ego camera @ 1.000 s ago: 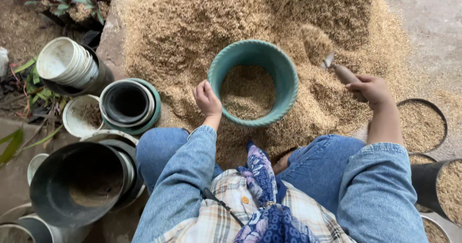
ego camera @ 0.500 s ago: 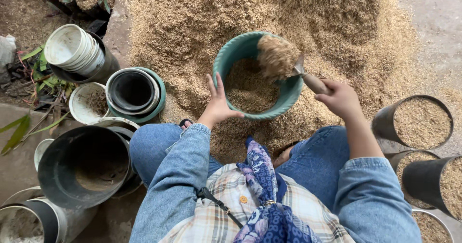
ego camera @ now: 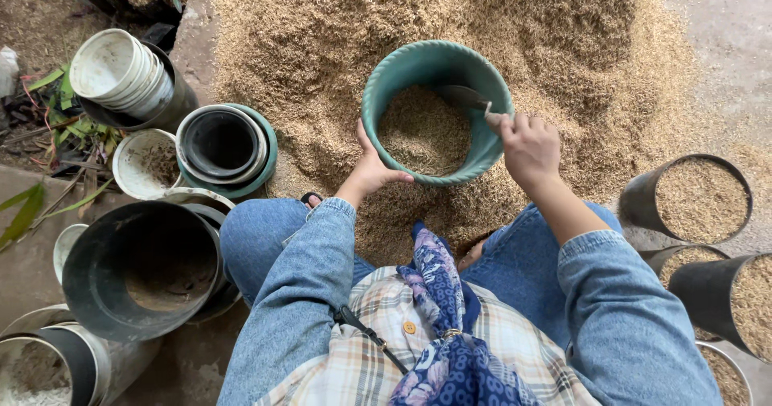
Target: The person scoops rice husks from a pile into a green pot using a hand trowel while sitting on the ground.
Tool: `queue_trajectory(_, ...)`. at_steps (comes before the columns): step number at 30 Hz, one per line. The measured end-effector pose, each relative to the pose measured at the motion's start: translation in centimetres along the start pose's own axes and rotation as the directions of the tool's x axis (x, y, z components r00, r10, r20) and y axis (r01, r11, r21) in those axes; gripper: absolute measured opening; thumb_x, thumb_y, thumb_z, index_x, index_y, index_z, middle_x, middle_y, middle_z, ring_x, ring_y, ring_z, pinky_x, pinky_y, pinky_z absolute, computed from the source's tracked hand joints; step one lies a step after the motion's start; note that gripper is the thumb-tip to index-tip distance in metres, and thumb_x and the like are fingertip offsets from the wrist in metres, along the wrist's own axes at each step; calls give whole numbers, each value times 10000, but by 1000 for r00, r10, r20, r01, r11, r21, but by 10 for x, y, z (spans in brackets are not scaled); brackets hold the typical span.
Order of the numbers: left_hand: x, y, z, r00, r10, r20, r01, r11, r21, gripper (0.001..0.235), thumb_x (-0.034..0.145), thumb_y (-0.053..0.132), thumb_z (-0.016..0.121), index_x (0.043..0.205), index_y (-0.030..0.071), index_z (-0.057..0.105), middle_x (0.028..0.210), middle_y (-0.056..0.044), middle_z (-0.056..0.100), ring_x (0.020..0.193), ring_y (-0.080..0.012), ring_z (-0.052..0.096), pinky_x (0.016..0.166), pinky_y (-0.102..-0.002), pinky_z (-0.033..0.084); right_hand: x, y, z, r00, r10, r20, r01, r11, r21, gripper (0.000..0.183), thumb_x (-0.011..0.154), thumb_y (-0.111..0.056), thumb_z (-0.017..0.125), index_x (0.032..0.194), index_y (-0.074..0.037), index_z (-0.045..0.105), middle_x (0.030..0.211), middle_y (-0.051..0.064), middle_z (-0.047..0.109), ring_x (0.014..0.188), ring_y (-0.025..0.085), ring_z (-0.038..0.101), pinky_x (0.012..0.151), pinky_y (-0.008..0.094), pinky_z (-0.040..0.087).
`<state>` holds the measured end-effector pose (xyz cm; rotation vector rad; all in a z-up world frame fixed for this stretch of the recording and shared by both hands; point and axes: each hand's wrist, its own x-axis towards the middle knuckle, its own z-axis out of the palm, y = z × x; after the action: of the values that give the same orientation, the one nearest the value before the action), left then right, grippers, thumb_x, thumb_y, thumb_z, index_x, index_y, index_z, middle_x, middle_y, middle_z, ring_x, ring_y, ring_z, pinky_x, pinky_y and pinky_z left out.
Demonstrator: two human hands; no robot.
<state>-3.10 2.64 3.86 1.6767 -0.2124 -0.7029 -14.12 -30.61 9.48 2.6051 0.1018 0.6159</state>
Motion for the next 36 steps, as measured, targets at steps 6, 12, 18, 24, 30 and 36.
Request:
queue_trajectory(6, -1, -2, -3, 999, 34, 21, -33, 999, -32, 1689, 526, 22, 1009, 1552, 217, -319, 1659, -347, 128, 1463, -562, 281, 1234, -584, 324, 3, 7, -33, 993, -80, 89, 57, 969, 241, 363, 754, -234, 693, 1111, -266, 747, 878, 25, 592, 737, 281, 628, 644, 399, 513)
queue_trajectory(12, -11, 20, -9, 999, -19, 46, 22, 998, -59, 1642, 572, 7, 982, 1565, 239, -304, 1663, -365, 54, 1441, -618, 266, 1221, -602, 325, 12, 36, -98, 951, -21, 308, -73, 955, 288, 445, 693, -167, 673, 1103, -316, 762, 899, 17, 654, 846, 287, 670, 827, 399, 560)
queue_trajectory(18, -11, 48, -19, 986, -150, 74, 111, 919, 379, 1747, 503, 222, 1052, 1536, 204, -356, 1680, -309, -51, 1428, -539, 363, 1226, -583, 341, -31, 105, -71, 689, 330, 645, -587, 776, 230, 674, 712, -491, 736, 1373, -522, 606, 1195, -97, 635, 1088, 221, 675, 930, 378, 554)
queue_trajectory(24, -14, 100, -12, 915, -390, 99, 285, 802, 526, 1677, 652, 273, 968, 1371, 195, -546, 1665, -192, -319, 1518, -407, 273, 1211, -493, 304, 1, 139, -68, 362, 425, 830, -788, 615, 28, 582, 868, -334, 755, 1433, -260, 638, 1205, 103, 711, 1053, 305, 659, 843, 478, 565)
queue_trajectory(30, -19, 124, -10, 893, -446, 68, 355, 788, 502, 1658, 657, 185, 954, 1415, 189, -521, 1695, -198, -186, 1489, -389, 344, 1224, -520, 284, 31, 163, -16, 112, 316, 942, -690, 707, -155, 204, 966, -359, 692, 1083, -202, 751, 736, -2, 660, 615, 104, 540, 520, 188, 395)
queue_trajectory(36, -16, 92, -12, 966, -240, 94, 177, 883, 435, 1704, 490, 139, 1028, 1553, 75, -303, 1622, -416, -18, 1374, -648, 332, 1180, -657, 352, 10, 146, 154, 429, 259, 865, -465, 885, -35, 484, 845, -541, 654, 1267, -327, 756, 1217, 94, 758, 1168, 346, 707, 981, 481, 549)
